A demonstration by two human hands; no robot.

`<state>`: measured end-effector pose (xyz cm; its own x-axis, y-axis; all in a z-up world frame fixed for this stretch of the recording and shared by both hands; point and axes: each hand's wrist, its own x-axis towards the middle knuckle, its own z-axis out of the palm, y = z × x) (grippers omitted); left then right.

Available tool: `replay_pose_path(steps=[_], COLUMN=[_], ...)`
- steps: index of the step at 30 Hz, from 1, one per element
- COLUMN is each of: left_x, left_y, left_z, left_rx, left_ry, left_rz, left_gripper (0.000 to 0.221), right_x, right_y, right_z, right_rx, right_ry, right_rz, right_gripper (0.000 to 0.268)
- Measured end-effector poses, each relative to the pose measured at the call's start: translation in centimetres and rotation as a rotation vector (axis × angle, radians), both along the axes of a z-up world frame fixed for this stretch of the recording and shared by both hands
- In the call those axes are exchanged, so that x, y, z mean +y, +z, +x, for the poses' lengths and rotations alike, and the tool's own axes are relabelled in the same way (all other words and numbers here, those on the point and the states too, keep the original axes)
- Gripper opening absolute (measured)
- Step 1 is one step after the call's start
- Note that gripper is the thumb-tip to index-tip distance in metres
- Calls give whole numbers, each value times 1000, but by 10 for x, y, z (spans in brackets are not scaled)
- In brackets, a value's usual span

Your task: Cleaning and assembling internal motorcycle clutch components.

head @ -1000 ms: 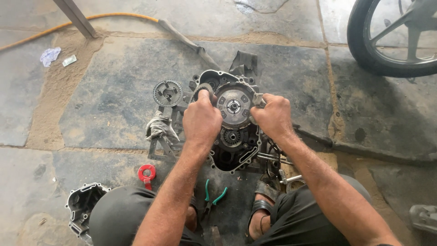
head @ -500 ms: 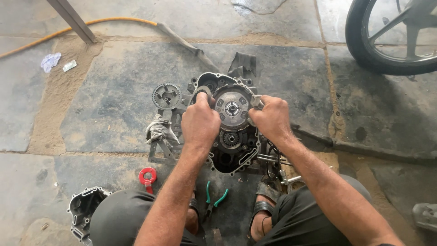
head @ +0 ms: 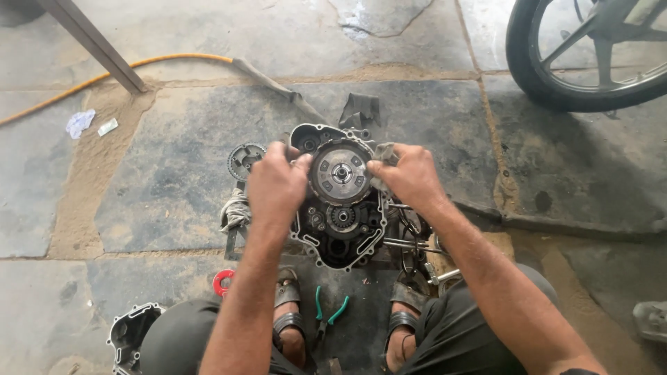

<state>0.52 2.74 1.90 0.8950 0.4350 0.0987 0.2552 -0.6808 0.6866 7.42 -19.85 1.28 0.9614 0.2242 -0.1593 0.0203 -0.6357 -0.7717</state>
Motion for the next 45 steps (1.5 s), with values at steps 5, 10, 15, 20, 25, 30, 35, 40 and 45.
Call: replay_pose_path(steps=[5,10,15,20,25,30,35,40,45], left_x=[14,17,1,-8,-11,-12,1,31,44], left_y=[56,57,9,-3,-1,-2,19,42,47], left_z=[-19,-27,-13,-10,-10,-9,-10,-25,-34], left_rx=[-21,-154,120,122,177,151,124,-233,-479], left_ry=[55,57,24,-58,-36,-32,-23,-70,-125], left_rz=[-240,-194,-193,84,100,149,21,-734,-1213], left_gripper=[23,27,30,32,30,29,24,28,35], right_x=[-26,-33,-21,-15,-10,-6,-23,-33,-34], right_y=[1,5,-20,-22,-11,-9,-15,0,2], right_z=[12,9,6,3,-5,-9,10,8,1], right_rx=[-168,-354,-303,-376,-382,-291,-381,-248,-430], right_ry=[-45,-20,127,199,221,268,139,-2,75], right_rz=[67,89,-25,-50,-38,-109,54,293,313], right_gripper=[24,28,27,20,14,11,8,14,16])
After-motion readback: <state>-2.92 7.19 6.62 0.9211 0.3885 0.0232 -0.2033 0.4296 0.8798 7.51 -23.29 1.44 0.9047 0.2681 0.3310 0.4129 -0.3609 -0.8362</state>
